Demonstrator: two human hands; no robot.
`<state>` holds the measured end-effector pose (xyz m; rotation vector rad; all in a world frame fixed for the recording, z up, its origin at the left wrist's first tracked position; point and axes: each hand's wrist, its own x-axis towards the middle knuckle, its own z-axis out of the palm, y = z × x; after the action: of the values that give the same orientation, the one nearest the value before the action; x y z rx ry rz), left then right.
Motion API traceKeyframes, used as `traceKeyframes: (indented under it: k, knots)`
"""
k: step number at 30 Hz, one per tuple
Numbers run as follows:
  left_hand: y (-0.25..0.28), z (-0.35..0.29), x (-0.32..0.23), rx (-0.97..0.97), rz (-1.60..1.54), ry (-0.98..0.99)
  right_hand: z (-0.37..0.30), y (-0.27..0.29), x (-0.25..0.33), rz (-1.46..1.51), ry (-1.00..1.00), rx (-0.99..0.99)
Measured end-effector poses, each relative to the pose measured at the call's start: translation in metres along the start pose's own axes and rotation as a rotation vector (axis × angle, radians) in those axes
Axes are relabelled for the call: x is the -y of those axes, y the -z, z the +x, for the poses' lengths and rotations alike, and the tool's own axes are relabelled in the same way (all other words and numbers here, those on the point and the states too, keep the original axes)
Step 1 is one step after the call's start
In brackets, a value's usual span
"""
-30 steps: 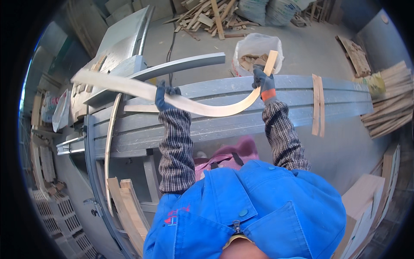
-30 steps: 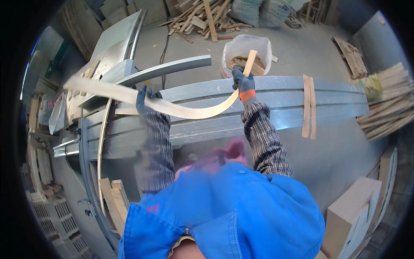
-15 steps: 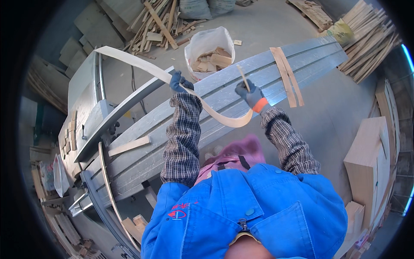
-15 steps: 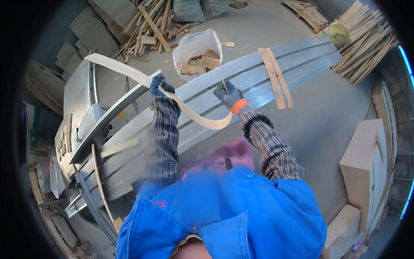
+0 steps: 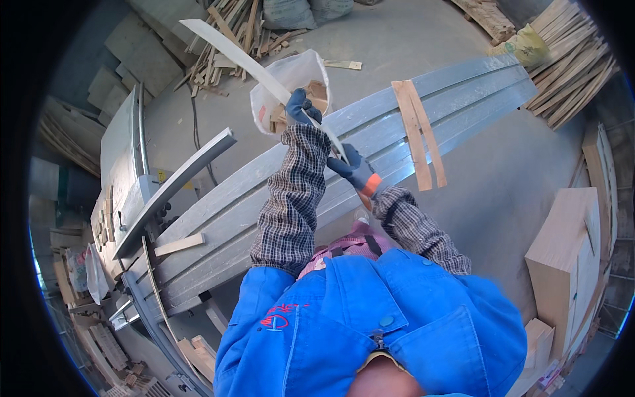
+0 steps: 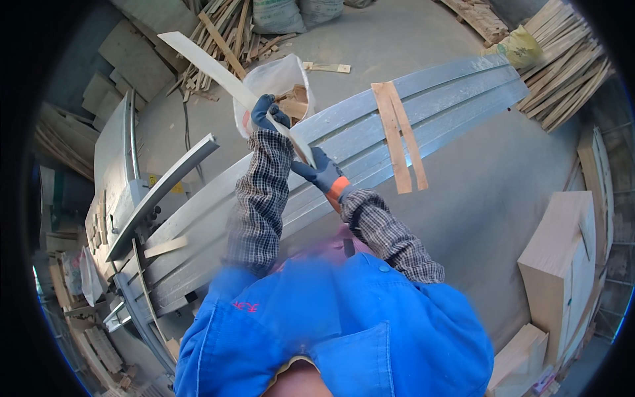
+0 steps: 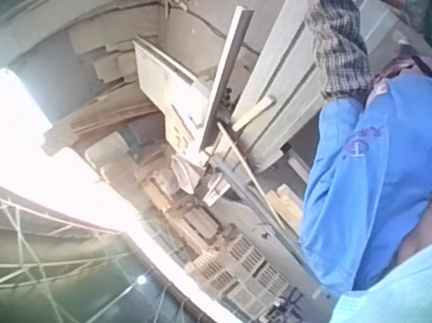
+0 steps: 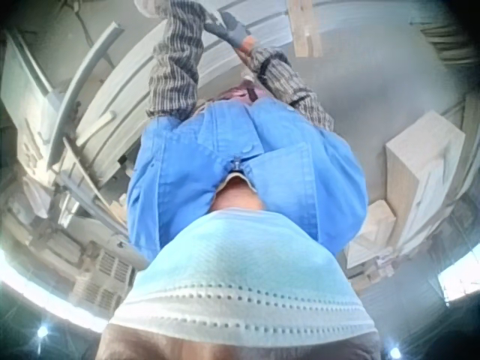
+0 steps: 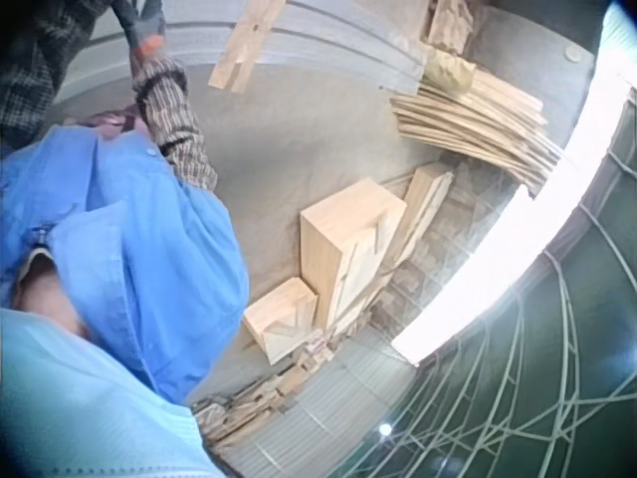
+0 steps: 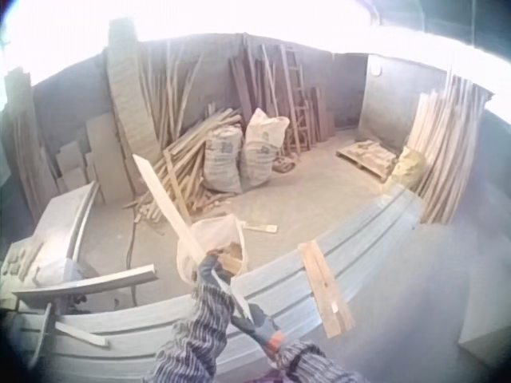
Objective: The person collects small wood scraps into a sack, then uses a table saw to cut longer planks into smaller pieces. The cut pieces are stacked on the saw table while offcuts are discarded.
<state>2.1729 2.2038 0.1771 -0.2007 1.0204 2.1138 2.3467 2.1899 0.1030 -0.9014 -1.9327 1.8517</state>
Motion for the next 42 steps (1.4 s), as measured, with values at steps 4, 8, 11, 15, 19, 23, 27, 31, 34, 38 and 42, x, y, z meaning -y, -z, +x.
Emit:
traceKeyframes:
  k: [4,8,11,15,19,23,27,31,34,38,42]
  knots:
    - [-0.032,0.034,0.039,-0.015,-0.074,0.033,0.005,0.071,0.047,-0.357,0.008,-0.033]
    - [-0.043,0.043,0.068,0.115,-0.147,0.047,0.032,0.122,0.02,-0.464,-0.001,-0.002]
    - [-0.065,0.024,0.066,-0.063,0.282,-0.12,0.042,0.152,0.0,-0.372,-0.11,0.019]
    - [-0.032,0.045,0.025,0.086,0.852,-1.003,0.024,0.212,0.013,-0.497,-0.023,-0.02]
    - [-0.078,-0.012,-0.01,0.534,2.045,-1.632,0.003,0.25,0.042,-0.682,-0.004,0.015]
    - [-0.098,0.0,-0.014,0.974,2.473,-1.171,-0.006,0.274,0.041,-0.701,-0.054,-0.043]
    - [-0.079,0.002,0.011,1.132,2.498,-0.896,-0.013,0.25,0.059,-0.716,0.031,0.023]
    - [-0.053,0.019,0.036,0.956,1.935,-0.911,-0.009,0.23,0.031,-0.357,0.058,-0.193]
    - [-0.057,0.0,0.054,0.72,1.758,-0.753,-0.009,0.203,0.033,-0.21,0.039,-0.32]
    - [-0.059,-0.013,0.081,0.467,1.638,-0.462,-0.004,0.176,0.037,0.041,0.002,-0.473]
    - [-0.047,0.002,0.099,0.408,1.513,-0.297,0.006,0.154,0.034,0.161,-0.104,-0.566]
